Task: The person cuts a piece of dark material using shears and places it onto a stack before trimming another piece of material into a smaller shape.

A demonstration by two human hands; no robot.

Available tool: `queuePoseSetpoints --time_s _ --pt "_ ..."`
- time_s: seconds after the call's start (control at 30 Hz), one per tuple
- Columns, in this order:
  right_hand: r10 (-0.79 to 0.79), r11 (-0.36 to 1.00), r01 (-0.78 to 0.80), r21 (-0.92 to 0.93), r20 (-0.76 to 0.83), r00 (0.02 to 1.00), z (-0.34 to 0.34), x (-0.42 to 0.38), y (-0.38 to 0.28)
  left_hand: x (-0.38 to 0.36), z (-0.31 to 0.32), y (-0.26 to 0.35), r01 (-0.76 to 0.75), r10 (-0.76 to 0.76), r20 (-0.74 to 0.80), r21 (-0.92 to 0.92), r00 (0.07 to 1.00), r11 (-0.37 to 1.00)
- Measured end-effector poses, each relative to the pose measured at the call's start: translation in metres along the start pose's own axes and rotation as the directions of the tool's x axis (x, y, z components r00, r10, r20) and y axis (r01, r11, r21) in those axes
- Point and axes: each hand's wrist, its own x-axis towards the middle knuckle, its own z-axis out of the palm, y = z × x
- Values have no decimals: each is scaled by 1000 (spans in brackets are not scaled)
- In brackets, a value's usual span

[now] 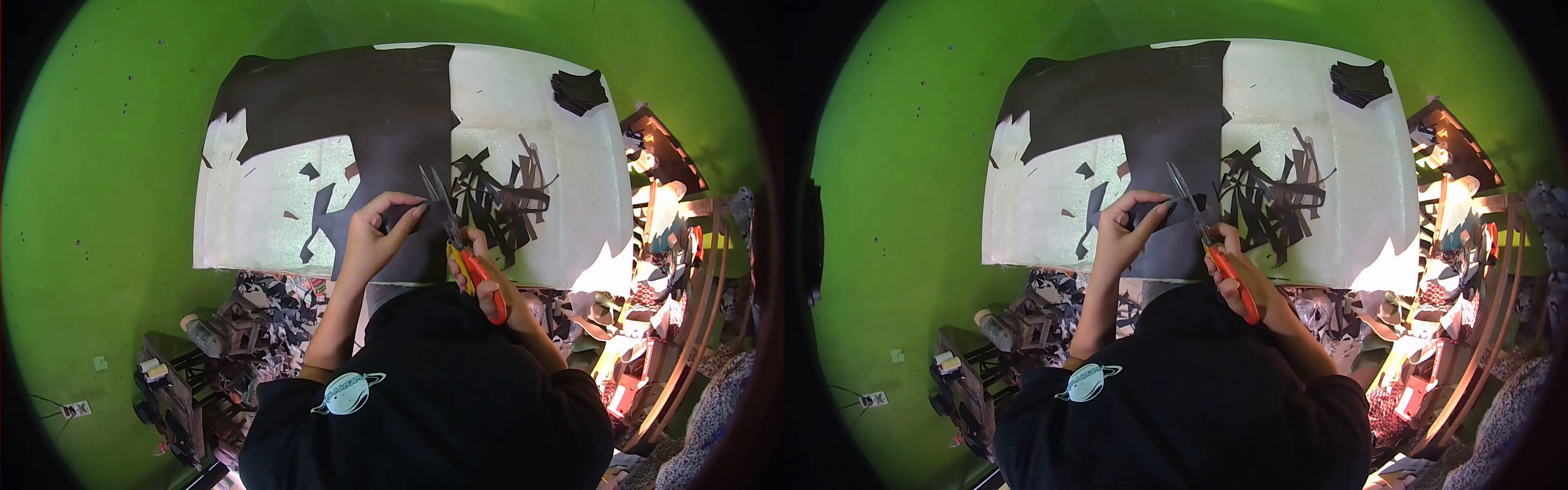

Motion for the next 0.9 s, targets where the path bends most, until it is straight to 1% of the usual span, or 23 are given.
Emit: queuePoseSetpoints --time_s 0.07,0.13,0.2,0.23,0.3,0.37,0.4,0.43,0.47,0.5,0.63,0.7,0.73,0.8,0.9 --pt "13 1000 -13 -7 0 1000 0 0 1 0 0 -1 -30 28 23 59 999 998" --pt "26 1000 -26 -15 -5 1000 -2 -1 4 0 1 -3 -25 24 18 47 1000 999" --pt "-31 1000 31 3 26 999 -4 -1 12 0 2 -3 -22 22 12 37 1000 999" --pt "-31 1000 31 4 26 999 -2 0 6 -1 2 -2 -10 10 0 31 1000 999" --pt "119 992 -119 49 -12 993 2 0 -9 1 1 -2 1 -1 -14 24 1000 1000" --pt "107 994 -106 41 -21 994 4 -1 -7 5 -2 -6 -138 146 -79 99 986 985" --pt "94 995 -93 33 -31 995 5 -1 -7 6 -4 -3 -138 146 -77 99 986 985" --pt "94 995 -93 34 -33 995 4 -1 -8 6 -6 1 -82 106 -141 161 984 984" --pt "113 994 -113 -11 -9 994 3 0 -10 6 -7 5 -23 69 -208 218 976 976" --pt "132 990 -131 -57 15 991 2 1 -11 7 -8 6 -7 52 -218 201 975 980" --pt "123 987 -120 -108 16 992 -1 0 -7 7 -8 -1 -36 65 -179 158 982 987" --pt "128 985 -130 -109 -23 991 0 -1 -12 8 -8 -9 -159 176 -102 159 979 974" --pt "128 985 -130 -110 -23 991 -1 -2 -11 8 -7 -7 -159 177 -102 158 979 974" --pt "127 986 -128 -106 -17 992 -3 -4 -6 6 -5 -2 -96 109 -84 141 991 985" --pt "139 987 -140 -83 -20 990 -2 -3 -3 5 -4 0 -104 114 -83 114 990 988"
